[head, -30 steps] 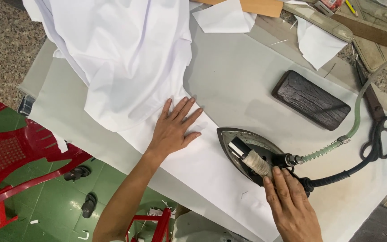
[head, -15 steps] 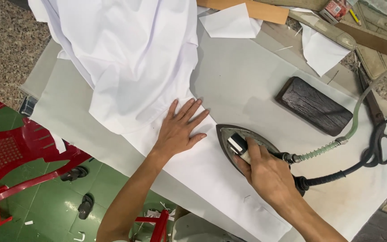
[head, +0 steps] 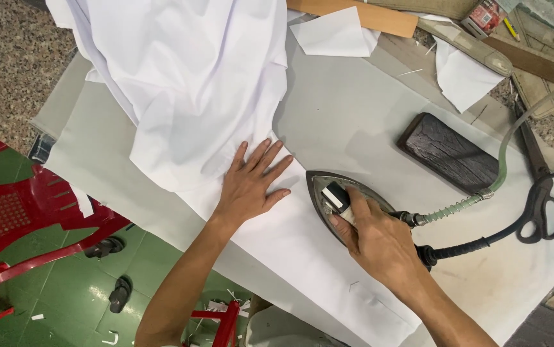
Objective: A person is ironing a piece of white fabric on a work table and then using scissors to cut it.
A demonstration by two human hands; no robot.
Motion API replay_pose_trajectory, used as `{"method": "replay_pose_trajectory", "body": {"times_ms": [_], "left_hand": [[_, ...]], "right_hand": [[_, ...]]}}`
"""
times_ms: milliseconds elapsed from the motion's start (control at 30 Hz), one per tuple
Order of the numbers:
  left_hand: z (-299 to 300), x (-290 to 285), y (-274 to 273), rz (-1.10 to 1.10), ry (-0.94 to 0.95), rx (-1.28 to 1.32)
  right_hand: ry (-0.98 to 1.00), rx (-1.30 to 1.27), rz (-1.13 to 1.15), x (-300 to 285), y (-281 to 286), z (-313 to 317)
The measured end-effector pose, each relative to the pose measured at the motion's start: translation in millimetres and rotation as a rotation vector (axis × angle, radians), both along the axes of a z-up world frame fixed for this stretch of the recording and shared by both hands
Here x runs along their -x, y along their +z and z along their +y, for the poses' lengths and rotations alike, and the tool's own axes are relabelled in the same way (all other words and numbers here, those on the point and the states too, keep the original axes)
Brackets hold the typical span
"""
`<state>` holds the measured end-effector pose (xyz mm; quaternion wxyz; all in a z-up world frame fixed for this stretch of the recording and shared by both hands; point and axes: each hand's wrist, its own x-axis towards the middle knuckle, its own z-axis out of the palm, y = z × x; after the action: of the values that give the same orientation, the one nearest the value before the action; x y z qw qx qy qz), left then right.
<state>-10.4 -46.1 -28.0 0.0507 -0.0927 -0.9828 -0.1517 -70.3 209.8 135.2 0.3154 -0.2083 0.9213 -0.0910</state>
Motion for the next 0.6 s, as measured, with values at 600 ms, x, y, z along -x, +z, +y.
{"method": "replay_pose_trajectory", "body": {"times_ms": [600], "left_hand": [[-1.8, 11.2, 3.3, -0.041, -0.005, -0.026]], "right_hand": [[0.031, -0.042, 0.076, -1.8, -13.7, -9.3]]}}
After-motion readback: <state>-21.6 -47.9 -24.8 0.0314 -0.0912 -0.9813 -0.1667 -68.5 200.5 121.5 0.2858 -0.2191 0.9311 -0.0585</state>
